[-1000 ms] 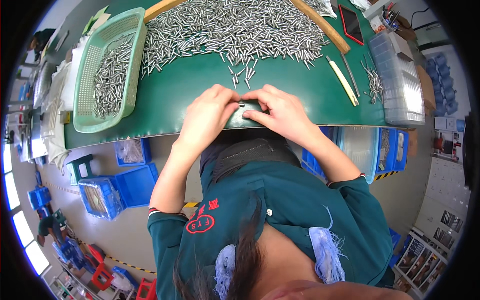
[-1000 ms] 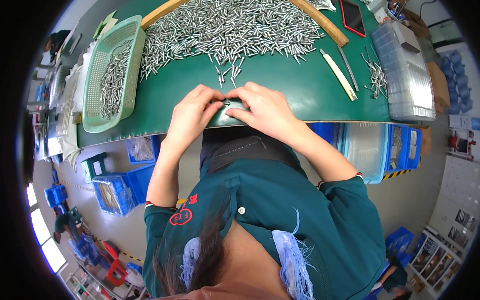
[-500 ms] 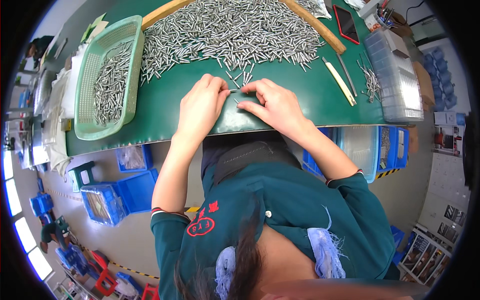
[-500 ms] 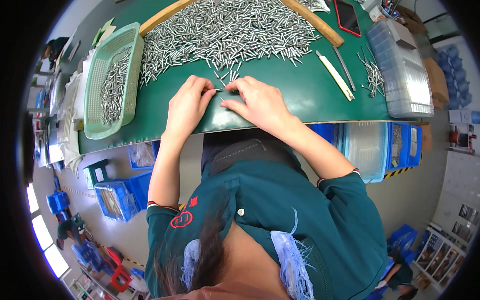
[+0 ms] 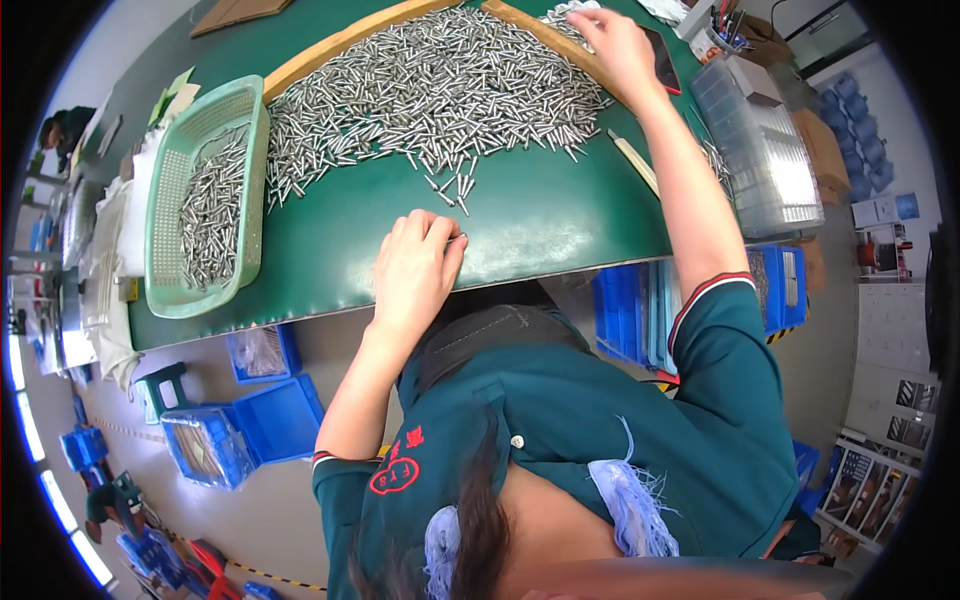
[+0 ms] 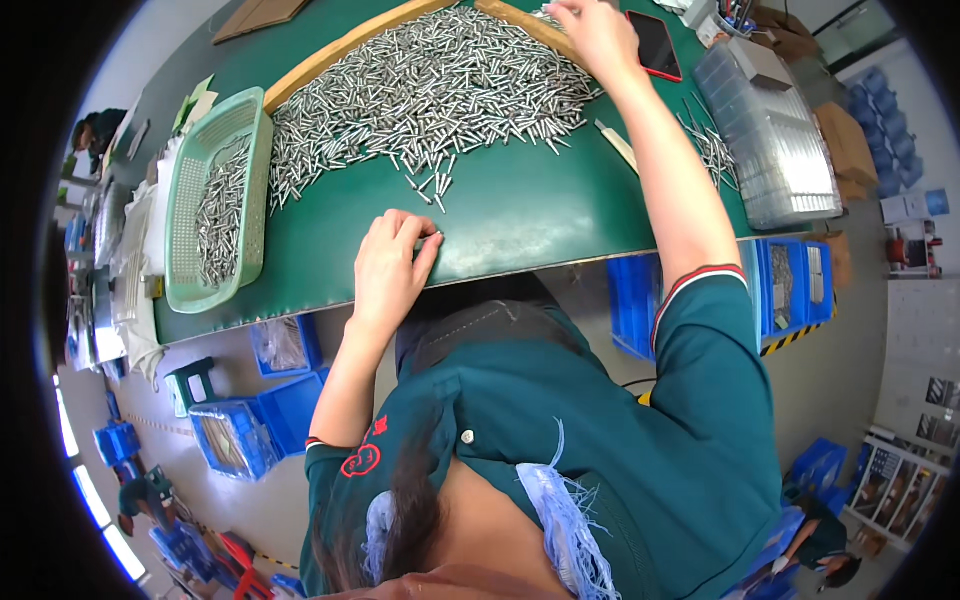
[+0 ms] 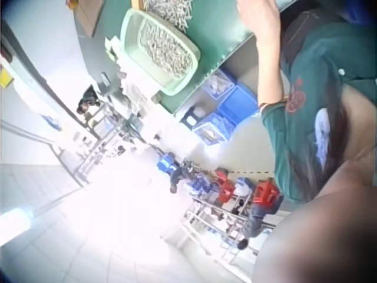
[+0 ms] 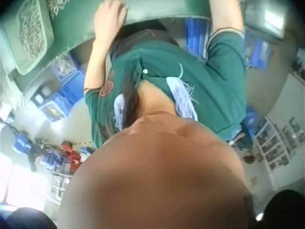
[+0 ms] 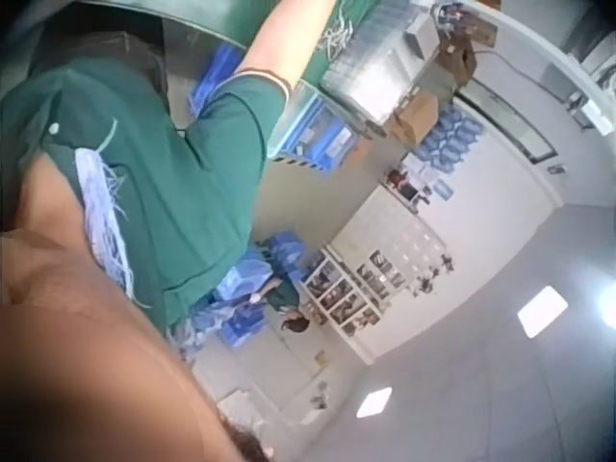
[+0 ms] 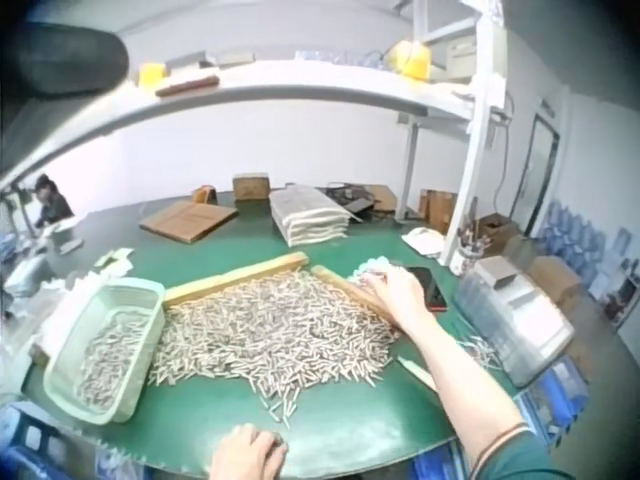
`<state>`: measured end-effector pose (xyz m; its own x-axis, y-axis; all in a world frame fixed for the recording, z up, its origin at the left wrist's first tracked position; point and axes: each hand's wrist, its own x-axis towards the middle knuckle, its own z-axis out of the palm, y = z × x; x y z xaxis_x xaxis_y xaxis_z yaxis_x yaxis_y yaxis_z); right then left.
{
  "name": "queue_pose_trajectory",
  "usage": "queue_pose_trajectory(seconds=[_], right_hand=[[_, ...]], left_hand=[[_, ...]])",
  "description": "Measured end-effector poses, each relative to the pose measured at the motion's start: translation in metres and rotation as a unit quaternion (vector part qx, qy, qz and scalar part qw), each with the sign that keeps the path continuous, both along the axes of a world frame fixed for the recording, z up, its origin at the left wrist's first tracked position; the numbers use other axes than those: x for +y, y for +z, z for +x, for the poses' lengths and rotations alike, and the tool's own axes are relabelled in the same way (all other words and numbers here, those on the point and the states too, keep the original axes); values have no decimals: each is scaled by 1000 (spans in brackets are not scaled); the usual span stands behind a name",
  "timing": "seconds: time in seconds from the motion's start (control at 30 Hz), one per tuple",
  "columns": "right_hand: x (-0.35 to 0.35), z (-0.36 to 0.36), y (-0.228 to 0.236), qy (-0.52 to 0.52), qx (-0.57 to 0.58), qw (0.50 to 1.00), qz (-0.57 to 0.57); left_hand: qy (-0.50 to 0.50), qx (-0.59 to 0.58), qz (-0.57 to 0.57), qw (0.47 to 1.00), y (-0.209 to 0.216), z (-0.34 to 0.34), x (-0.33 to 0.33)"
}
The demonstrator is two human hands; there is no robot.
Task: Sorting and aligning small metal pins on a workbench in a manufacturing setting.
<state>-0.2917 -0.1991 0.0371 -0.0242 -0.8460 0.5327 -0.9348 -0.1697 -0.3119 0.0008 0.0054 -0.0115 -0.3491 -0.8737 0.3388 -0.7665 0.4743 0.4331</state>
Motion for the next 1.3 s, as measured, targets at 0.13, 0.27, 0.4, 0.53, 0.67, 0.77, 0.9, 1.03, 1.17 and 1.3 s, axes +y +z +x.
queue_pose_trajectory(seconds=[0.13, 0.27, 0.4, 0.53, 0.67, 0.77, 0.9, 1.03, 1.17, 1.3], right_hand=[[-39, -31, -9, 267, -532, 798, 91], [52, 23, 31, 476, -809, 96, 332], [131, 70, 0, 222, -847, 202, 438], [171, 94, -25, 315, -462, 741, 371], [184, 107, -36, 271, -101, 934, 211], [185, 106, -40, 240, -66, 952, 179], [183, 103, -41, 207, -67, 960, 176], [179, 100, -44, 176, -79, 969, 155], [181, 100, -39, 184, -77, 961, 194], [188, 120, -45, 243, -82, 955, 150]], left_hand=[[13, 3, -10, 1000, 0, 1, -5], [3, -1, -24, 1000, 0, 13, -7], [-68, -9, -10, 998, 7, 9, -13], [-3, 53, -22, 998, 7, 9, -34], [7, 48, 46, 998, 12, 6, -45], [-35, -1, 5, 999, 7, 9, -47], [-27, -17, -1, 999, 6, 13, -38], [-23, -13, 19, 999, 11, 14, -17], [-47, 1, 44, 998, 10, 20, -3], [-49, 4, 42, 998, 10, 14, 2]])
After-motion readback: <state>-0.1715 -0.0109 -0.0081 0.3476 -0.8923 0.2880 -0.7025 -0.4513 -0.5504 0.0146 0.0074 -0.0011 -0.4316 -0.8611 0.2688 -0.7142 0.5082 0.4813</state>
